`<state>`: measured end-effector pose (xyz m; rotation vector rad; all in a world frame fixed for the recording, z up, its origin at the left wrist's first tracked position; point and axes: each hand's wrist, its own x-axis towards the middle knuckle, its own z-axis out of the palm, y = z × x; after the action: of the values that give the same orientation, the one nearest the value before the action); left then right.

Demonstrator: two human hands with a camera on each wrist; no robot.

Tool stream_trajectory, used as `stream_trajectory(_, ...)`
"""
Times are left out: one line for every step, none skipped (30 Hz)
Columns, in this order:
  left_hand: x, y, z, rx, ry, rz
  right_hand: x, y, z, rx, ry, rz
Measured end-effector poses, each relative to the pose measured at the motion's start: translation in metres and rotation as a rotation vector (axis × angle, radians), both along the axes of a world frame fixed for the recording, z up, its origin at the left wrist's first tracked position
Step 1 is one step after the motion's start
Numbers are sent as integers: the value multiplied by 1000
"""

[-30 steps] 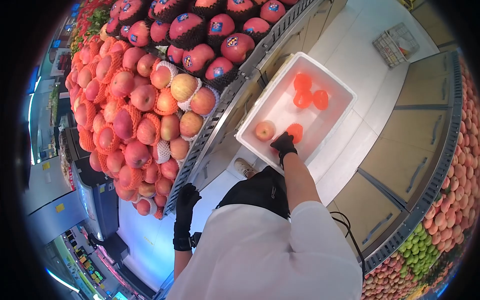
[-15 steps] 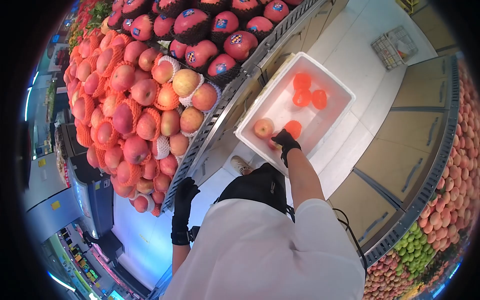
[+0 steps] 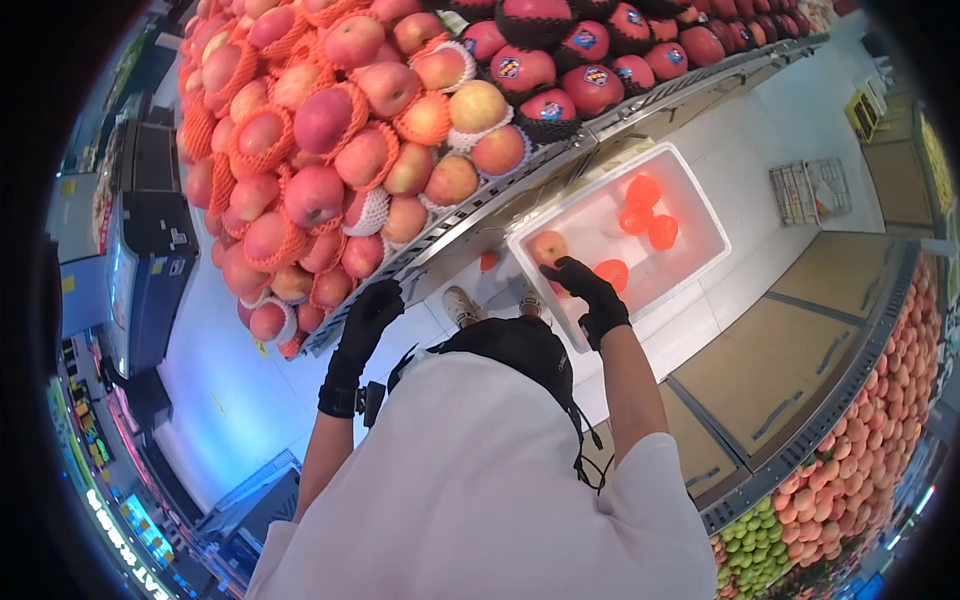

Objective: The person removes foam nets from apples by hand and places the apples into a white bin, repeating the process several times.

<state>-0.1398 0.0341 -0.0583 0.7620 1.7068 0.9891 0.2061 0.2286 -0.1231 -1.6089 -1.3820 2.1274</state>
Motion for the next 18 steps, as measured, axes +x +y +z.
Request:
stream_trajectory(-3, -1, -3, 17, -29, 14, -7, 1, -2, 95, -60, 167)
stream_trajectory(-5, -1, -5, 36, -59, 27, -15, 2, -39, 154, -146, 296)
stream_trajectory(-7, 0, -1, 34, -95, 30, -23, 4, -76, 218, -231, 429)
stream_trajectory(-9, -1, 0, 44, -71, 11, -30, 6, -112, 283, -311, 559)
stream_trajectory(-10, -1, 1, 52, -48, -8, -27, 7, -169, 371, -303, 711)
stream_trajectory(-12, -3, 1, 57, -25, -27, -24, 8, -196, 455, -291, 865)
stream_trajectory(-13, -4, 3, 59, -6, -33, -32, 2, -145, 645, -437, 815)
stream_trajectory(-15, -5, 6, 56, -19, -17, -33, -1, -141, 636, -419, 757)
stream_trajectory(-16, -6, 9, 52, -31, -2, -33, -2, -138, 625, -400, 697)
stream_trajectory(-17, -7, 12, 49, -43, 10, -33, -2, -137, 614, -382, 634)
stream_trajectory(-19, -7, 13, 37, -57, 17, -32, -3, -135, 661, -446, 647)
stream_trajectory(-21, -9, 11, 41, -43, 17, -30, -4, -134, 708, -511, 657)
stream_trajectory(-22, -11, 9, 46, -28, 15, -27, -3, -136, 755, -576, 664)
stream_trajectory(-24, -11, 8, 51, -12, 13, -24, -1, -138, 743, -608, 668)
stream_trajectory(-24, -12, 7, 42, -26, 20, -20, 1, -140, 729, -641, 670)
stream_trajectory(-24, -11, 8, 33, -40, 25, -19, 3, -138, 714, -675, 670)
stream_trajectory(-24, -10, 9, 25, -53, 29, -17, 6, -136, 705, -670, 656)
stream_trajectory(-25, -10, 8, 31, -56, 23, -15, 10, -134, 694, -666, 642)
